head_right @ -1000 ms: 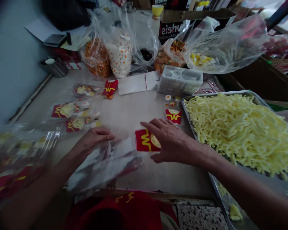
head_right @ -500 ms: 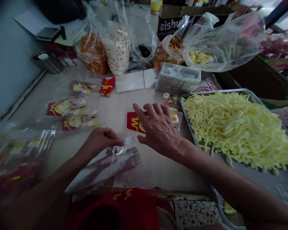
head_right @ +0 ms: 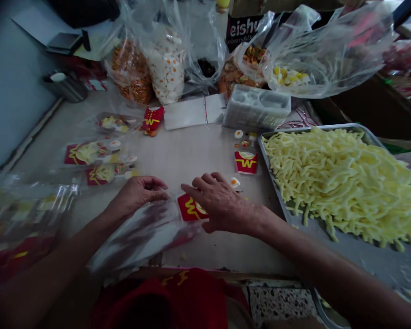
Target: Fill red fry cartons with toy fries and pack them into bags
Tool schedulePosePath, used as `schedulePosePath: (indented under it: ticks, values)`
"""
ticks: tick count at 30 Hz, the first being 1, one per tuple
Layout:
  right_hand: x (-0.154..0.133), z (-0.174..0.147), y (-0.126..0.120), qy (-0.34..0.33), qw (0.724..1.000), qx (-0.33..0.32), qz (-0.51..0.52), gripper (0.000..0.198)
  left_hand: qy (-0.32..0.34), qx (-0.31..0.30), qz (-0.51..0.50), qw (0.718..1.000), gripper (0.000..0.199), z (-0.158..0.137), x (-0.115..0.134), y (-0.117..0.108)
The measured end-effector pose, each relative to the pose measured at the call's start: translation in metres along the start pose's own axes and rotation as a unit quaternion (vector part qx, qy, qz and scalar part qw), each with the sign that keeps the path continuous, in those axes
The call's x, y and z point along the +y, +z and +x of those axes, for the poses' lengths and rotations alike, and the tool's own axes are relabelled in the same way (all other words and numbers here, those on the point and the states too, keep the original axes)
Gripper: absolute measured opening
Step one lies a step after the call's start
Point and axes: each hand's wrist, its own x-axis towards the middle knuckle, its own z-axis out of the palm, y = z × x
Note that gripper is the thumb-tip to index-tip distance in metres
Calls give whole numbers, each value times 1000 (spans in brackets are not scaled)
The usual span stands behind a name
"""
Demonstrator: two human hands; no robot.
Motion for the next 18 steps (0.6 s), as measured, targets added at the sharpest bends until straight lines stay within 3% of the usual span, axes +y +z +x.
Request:
schedulePosePath:
  ticks: [2,5,9,13,18]
  values:
    - [0,1,5,-31,999,-31,24,98,-19,-30,14,999,41,1,-3,-3]
    - [0,2,11,-4,999,-29,20,97,-33,-79,62,994,38,1,-3,-6]
    - [-2,2,14,62,998,21,-12,93,-25,-86,102,991,35,-1,-4,-5]
    - [-6,3,15,125,988,88,-19,93,-54,-147,49,987,33,-1,-10,0]
    - [-13,-1,22,107,993,49,-5,100,-52,-82,35,995,42,3,-10,0]
